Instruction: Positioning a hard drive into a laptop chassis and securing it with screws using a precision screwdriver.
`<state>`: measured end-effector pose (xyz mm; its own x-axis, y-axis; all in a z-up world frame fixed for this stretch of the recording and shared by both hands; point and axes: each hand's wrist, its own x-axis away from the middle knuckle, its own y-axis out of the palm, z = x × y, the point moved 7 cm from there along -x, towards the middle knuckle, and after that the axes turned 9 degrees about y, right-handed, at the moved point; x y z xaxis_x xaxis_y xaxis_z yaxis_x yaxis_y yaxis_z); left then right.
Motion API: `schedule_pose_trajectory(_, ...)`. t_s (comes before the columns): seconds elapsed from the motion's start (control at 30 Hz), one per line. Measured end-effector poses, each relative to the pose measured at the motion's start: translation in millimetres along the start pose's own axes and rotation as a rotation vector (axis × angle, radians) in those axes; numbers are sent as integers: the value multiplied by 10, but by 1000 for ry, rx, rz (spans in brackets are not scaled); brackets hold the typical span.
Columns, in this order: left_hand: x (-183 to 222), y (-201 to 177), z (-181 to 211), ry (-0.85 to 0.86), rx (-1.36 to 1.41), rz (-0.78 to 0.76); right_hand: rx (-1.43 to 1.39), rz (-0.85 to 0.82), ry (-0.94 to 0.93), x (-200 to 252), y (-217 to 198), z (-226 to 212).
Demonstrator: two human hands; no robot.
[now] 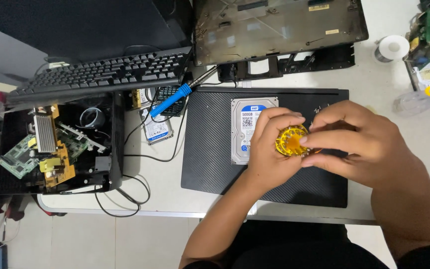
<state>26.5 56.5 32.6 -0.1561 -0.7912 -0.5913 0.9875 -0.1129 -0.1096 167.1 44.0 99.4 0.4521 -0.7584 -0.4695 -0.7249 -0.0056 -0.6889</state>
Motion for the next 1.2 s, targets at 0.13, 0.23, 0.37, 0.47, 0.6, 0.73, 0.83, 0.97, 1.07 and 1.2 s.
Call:
schedule_pose_trajectory(0.13, 9, 23, -26, -163, -12, -49, -20, 25, 26, -23, 26, 34)
schedule_pose_trajectory(0.23, 1, 40, -34, -261, 21, -60, -31, 12, 61, 1, 33, 96)
schedule_pose_trajectory(0.37, 20, 47, -24, -373, 56, -84, -65, -12, 152, 7, 37, 138)
schedule_pose_trajectory(0.47, 16, 44, -5, -402, 58, -89, -66, -13, 157, 15, 38, 152)
schedule_pose_trajectory(0.6, 19, 47, 17, -454, 73, -118, -58, -17, 216, 47, 45, 196)
schedule_pose_trajectory(0.73, 17, 36, 74, -482, 227, -106, -58, 11, 205, 34, 34, 186)
schedule_pose_trajectory(0.83, 48, 37, 52, -367, 260, -159, -20, 8, 228, 14, 22, 197)
schedule_pose_trajectory(0.97, 67, 13, 37, -385, 330, -149, 38, 26, 221, -15, 9, 200)
schedule_pose_trajectory(1.07, 72, -13, 54, -353, 268, -123, 28, 52, 204, -52, -7, 161)
schedule_pose_trajectory(1.2, 34, -63, 83, -408, 196, -44, -23, 148, 206, -23, -30, 164)
